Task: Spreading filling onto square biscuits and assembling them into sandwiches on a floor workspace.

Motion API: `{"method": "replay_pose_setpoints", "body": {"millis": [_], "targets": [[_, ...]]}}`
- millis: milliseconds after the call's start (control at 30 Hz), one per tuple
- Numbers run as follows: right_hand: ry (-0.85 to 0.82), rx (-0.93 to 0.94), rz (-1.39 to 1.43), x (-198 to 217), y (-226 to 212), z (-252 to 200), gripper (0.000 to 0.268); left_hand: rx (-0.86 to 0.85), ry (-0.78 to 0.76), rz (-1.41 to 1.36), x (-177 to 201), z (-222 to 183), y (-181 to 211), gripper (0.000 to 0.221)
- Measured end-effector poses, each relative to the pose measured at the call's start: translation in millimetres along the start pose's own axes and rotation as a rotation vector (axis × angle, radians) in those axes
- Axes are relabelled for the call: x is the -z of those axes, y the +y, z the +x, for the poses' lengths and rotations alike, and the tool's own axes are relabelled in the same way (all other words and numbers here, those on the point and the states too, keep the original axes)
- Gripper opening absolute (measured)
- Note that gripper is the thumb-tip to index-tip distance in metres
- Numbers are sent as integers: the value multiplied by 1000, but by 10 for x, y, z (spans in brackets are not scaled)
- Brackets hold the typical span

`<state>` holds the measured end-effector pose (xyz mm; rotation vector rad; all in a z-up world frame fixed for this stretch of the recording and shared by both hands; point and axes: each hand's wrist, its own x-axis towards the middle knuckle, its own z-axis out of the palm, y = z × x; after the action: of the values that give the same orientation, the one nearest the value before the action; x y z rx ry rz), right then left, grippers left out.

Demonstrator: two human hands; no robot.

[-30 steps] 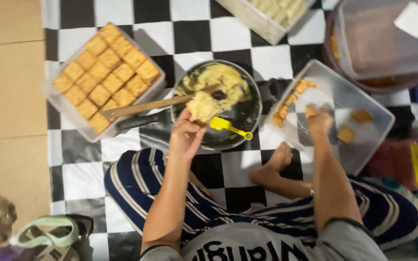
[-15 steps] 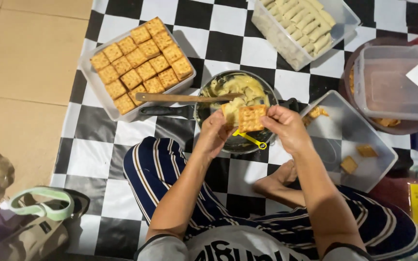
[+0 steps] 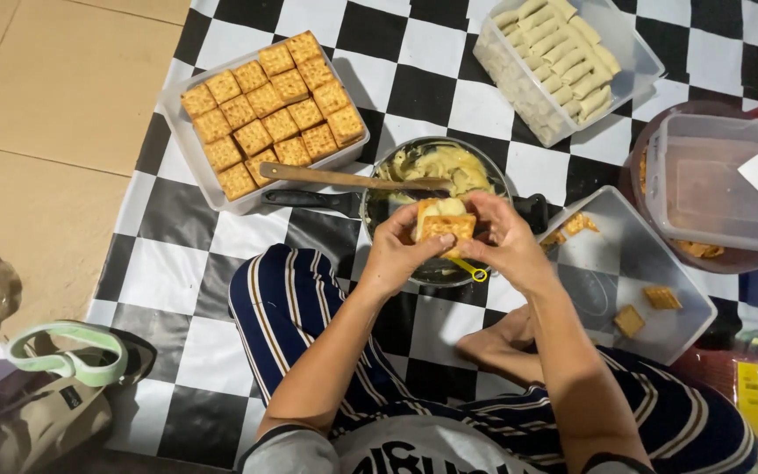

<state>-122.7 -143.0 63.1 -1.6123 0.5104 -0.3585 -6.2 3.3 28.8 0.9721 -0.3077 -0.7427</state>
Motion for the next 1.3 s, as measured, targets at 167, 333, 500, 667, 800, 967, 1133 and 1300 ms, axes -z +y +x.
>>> {"method": "replay_pose_setpoints", "body": {"millis": [167,333,500,667,800,967,1133,1300], "targets": [[0,-25,36,-42,103,-75,62,-3,-21,99,-82,-64,285,65],[56,32,46,-72,56,-111,52,16,-3,178,-61,-74,334,63],[81,86,55,-143,-68,-99,42,27,-5,185,-62,-57,315,55],[49,53,19,-91,126,-56,50,15,24,223,-45,-54,325,54],[67,53,70,-129,251,-30,44,22,27,229,-33,-53,309,52],[91,52,102,-167,226,-45,42,14,33,250,-39,-49,298,49],[92,43,118,-167,247,-47,40,7,38,254,-23,-40,297,46],[42,51,114,-223,219,-41,42,-5,56,249,15,-25,290,47]]}}
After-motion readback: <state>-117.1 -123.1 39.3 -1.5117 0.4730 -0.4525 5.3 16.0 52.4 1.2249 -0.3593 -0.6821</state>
